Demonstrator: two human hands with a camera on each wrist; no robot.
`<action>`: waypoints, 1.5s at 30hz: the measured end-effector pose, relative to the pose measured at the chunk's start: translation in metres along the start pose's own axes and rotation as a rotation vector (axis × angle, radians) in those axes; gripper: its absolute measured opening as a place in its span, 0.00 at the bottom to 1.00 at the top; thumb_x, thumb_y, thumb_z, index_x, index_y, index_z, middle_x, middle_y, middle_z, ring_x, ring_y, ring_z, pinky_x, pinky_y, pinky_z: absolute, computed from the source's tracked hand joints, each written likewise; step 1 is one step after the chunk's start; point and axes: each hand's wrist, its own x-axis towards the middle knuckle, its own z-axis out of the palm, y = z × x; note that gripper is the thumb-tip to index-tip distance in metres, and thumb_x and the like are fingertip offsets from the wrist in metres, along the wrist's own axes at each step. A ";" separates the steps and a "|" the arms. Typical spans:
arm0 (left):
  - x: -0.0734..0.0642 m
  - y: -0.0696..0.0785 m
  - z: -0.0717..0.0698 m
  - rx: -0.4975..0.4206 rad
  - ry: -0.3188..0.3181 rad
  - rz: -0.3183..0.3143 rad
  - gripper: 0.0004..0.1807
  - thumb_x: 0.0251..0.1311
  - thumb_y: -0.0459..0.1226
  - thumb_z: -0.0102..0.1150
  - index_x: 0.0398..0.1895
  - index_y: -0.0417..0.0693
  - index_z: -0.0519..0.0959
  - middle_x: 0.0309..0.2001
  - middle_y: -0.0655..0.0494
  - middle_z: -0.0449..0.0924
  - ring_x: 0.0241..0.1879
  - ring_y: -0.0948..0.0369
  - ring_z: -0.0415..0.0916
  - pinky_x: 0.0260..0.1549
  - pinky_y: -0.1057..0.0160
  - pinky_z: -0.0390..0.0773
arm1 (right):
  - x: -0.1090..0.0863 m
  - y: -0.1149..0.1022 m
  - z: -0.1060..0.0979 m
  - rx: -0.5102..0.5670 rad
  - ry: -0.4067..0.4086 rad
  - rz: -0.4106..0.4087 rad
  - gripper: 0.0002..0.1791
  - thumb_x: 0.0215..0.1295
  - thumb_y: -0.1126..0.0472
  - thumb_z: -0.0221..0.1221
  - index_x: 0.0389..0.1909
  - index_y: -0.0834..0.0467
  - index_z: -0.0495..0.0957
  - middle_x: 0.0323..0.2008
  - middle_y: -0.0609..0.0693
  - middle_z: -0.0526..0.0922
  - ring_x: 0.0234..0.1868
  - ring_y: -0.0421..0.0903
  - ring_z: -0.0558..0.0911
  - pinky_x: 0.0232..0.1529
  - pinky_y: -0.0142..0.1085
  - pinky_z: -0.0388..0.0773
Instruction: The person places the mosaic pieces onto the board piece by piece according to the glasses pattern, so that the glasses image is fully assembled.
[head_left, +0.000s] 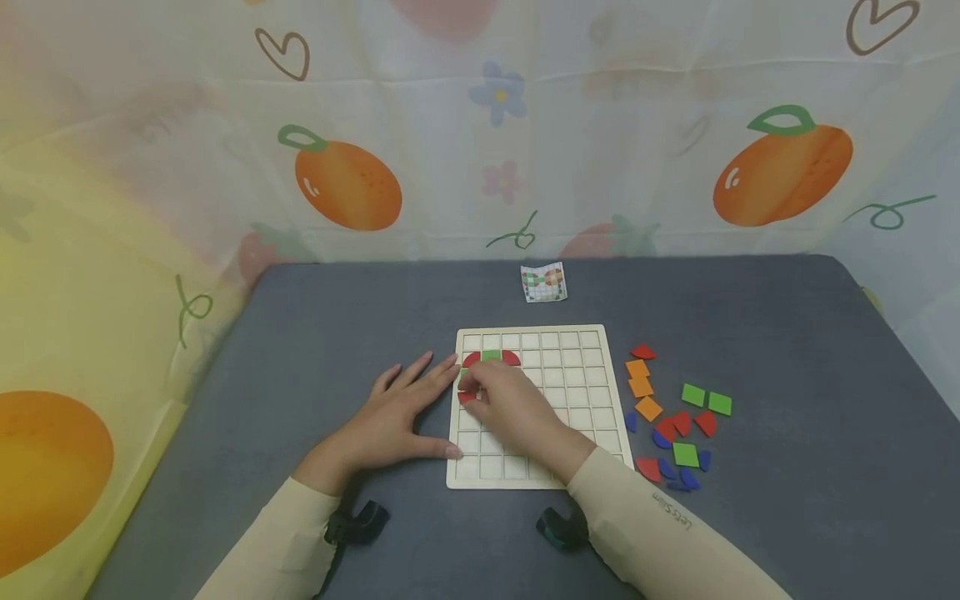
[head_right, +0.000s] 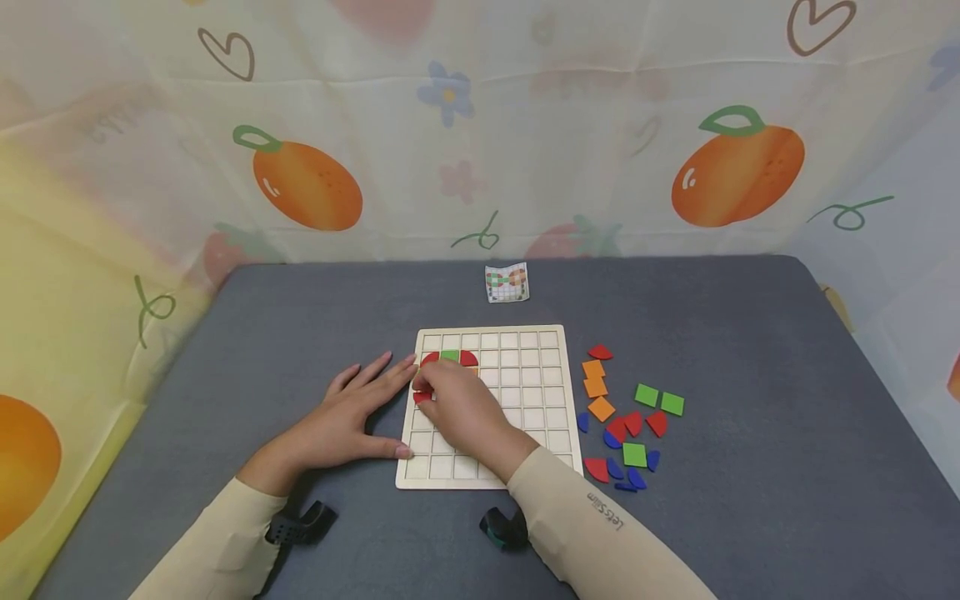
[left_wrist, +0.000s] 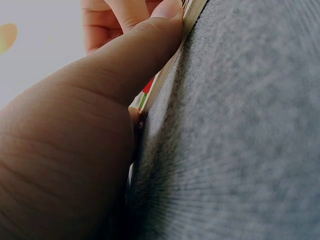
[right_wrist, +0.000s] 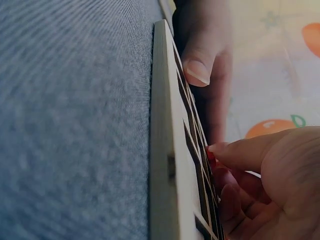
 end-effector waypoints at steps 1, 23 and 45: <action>0.000 0.000 0.000 0.000 0.000 0.001 0.65 0.57 0.74 0.70 0.90 0.58 0.54 0.88 0.68 0.46 0.87 0.54 0.35 0.77 0.34 0.34 | 0.000 0.000 0.000 -0.003 0.000 -0.003 0.08 0.72 0.68 0.70 0.49 0.57 0.86 0.42 0.46 0.83 0.37 0.43 0.78 0.43 0.39 0.79; 0.000 0.000 0.000 0.008 -0.007 -0.011 0.65 0.57 0.75 0.68 0.91 0.58 0.53 0.88 0.69 0.45 0.87 0.55 0.34 0.77 0.35 0.33 | 0.002 0.004 0.001 -0.035 0.043 -0.022 0.08 0.71 0.69 0.71 0.47 0.57 0.85 0.45 0.47 0.83 0.39 0.43 0.78 0.45 0.39 0.80; 0.001 0.002 0.001 0.019 -0.003 -0.029 0.66 0.55 0.75 0.70 0.91 0.59 0.53 0.88 0.67 0.46 0.87 0.53 0.36 0.77 0.32 0.35 | -0.021 0.026 -0.046 0.488 0.052 0.111 0.23 0.88 0.44 0.53 0.62 0.60 0.80 0.50 0.55 0.85 0.49 0.53 0.84 0.51 0.52 0.82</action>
